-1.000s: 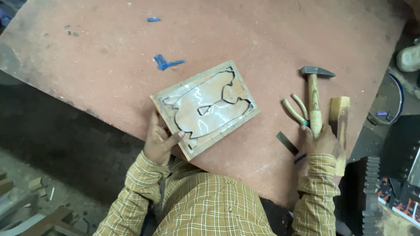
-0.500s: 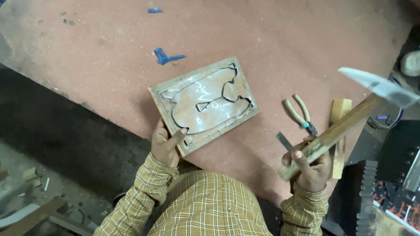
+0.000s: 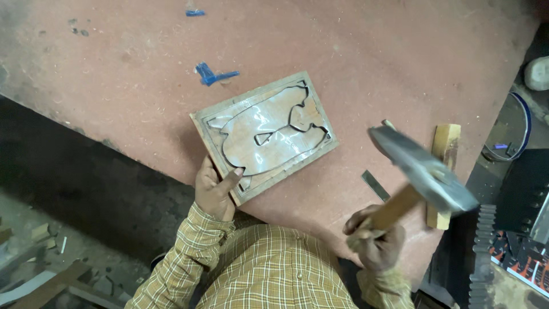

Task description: The person peels blue tape off a wooden board, then hammers a thin metal strip seated in the cutout of a wooden frame. They peel tape from a cut wooden piece, bend and trim the metal strip with pliers, and hammer the strip to fit the frame's cutout shape.

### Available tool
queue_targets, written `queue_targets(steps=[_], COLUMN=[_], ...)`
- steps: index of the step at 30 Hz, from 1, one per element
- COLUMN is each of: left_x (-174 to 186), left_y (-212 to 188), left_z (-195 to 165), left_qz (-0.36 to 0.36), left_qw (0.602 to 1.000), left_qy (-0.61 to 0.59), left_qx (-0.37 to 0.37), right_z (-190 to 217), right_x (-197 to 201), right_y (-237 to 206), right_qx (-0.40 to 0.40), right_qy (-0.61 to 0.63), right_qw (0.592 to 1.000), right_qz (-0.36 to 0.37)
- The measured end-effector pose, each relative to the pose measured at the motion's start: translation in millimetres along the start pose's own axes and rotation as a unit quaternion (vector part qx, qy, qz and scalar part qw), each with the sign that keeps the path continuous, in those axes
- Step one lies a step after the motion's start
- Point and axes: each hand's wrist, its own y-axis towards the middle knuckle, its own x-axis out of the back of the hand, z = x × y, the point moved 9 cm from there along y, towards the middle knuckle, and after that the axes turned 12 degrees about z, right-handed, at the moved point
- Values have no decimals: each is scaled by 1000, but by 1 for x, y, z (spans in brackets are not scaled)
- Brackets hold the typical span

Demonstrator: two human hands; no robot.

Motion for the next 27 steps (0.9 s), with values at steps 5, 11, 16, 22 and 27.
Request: queue_targets(steps=[5, 11, 16, 22, 27], left_x=[-4, -6, -9, -12, -10], left_y=[1, 1, 0, 4, 5], left_z=[-3, -11, -12, -16, -16], left_qz=[3, 8, 3, 6, 8], left_qw=[1000, 999, 1000, 999, 999], left_qy=[5, 21, 21, 28, 40], left_qx=[-7, -31, -14, -20, -19], right_z=[54, -42, -84, 17, -34], right_x=[-30, -22, 8, 20, -19], right_y=[21, -6, -21, -18, -10], right_qx=[149, -41, -202, 180, -37], right_qy=[211, -81, 19, 247, 148], right_qw=[947, 996, 979, 950, 988], right_qz=[192, -7, 6, 58, 28])
